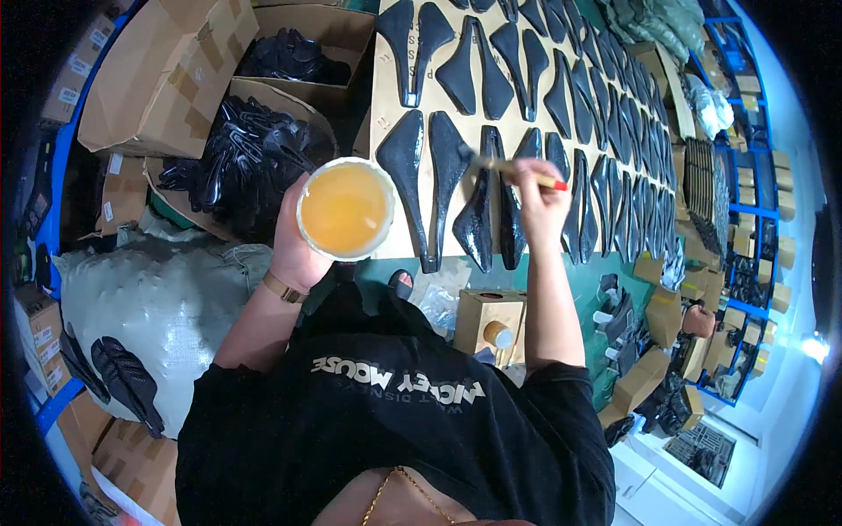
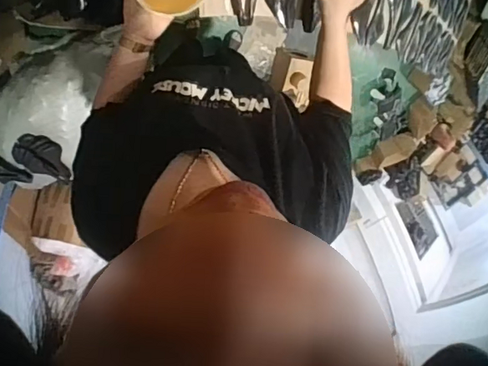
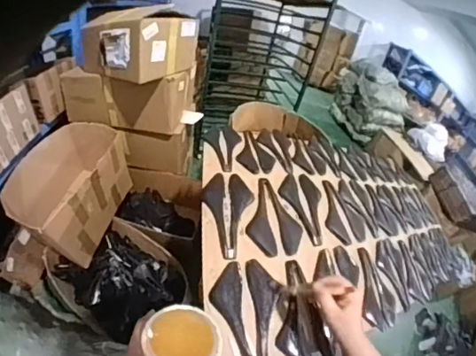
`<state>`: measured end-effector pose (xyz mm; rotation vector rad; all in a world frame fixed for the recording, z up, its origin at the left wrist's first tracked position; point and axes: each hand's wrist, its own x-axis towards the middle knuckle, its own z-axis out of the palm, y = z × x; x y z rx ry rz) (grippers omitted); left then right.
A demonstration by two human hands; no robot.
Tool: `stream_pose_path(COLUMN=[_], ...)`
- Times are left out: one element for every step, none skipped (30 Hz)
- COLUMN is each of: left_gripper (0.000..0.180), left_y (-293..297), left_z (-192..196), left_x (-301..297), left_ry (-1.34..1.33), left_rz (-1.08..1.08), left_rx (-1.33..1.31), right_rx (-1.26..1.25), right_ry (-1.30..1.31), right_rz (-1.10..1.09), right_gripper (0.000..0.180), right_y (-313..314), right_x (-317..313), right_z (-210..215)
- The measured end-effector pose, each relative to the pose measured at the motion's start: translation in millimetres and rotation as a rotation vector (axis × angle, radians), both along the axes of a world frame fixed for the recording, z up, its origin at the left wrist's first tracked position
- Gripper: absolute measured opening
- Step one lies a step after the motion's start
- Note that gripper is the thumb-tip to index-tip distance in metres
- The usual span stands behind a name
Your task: Applying a liquid coating to multiple bicycle saddles laid out on a table using a brush.
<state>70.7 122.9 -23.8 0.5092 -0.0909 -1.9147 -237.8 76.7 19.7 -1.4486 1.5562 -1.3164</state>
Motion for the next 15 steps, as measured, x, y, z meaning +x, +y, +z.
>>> stream_pose_path(left_gripper=[0.040,0.040,0.040,0.040,0.040,0.041,0.041,0.041,0.042,0.042,0.042,0.042,0.042,0.042,0.043], left_y=[0,1,2,4,4,5,6,6,6,8,9,9,10,12,13], left_z=[-1,-1,-2,-3,-5,-6,-4,0,3,2,1,0,-1,-1,-1], left_x=[2,3,5,5,7,7,6,6,5,7,7,7,9,12,15], left_ry=[-0.007,-0.021,-0.034,-0.036,-0.024,-0.011,-0.010,-0.010,-0.008,-0.015,-0.010,-0.005,-0.009,-0.015,-0.021], left_rz=[0.001,0.015,0.029,0.027,0.025,0.023,0.015,-0.001,-0.017,-0.014,-0.014,-0.014,-0.009,0.001,0.011], left_rx=[0.004,0.003,0.003,0.007,0.006,0.004,0.009,0.022,0.032,0.039,0.045,0.050,0.056,0.076,0.096], right_rx=[0.103,0.136,0.169,0.306,0.180,0.120,0.058,0.026,-0.003,-0.023,-0.045,0.007,0.011,0.141,0.272], right_ry=[0.032,-0.020,-0.072,-0.059,-0.155,-0.125,-0.092,0.034,0.172,0.321,0.479,0.462,0.457,0.477,0.498], right_rz=[0.053,0.150,0.247,0.229,0.227,0.164,0.095,0.147,0.167,0.234,0.290,0.358,0.364,0.432,0.501], right_gripper=[0.010,0.009,0.009,0.007,0.009,0.010,0.012,0.015,0.014,0.014,0.015,0.017,0.017,0.019,0.020], right_y=[9,19,26,31,30,25,16,4,-6,-13,-15,-15,-13,-9,-8], right_x=[2,5,7,3,4,7,17,24,31,43,50,48,51,55,56], right_z=[-3,1,5,9,8,7,15,22,22,28,36,33,39,53,60])
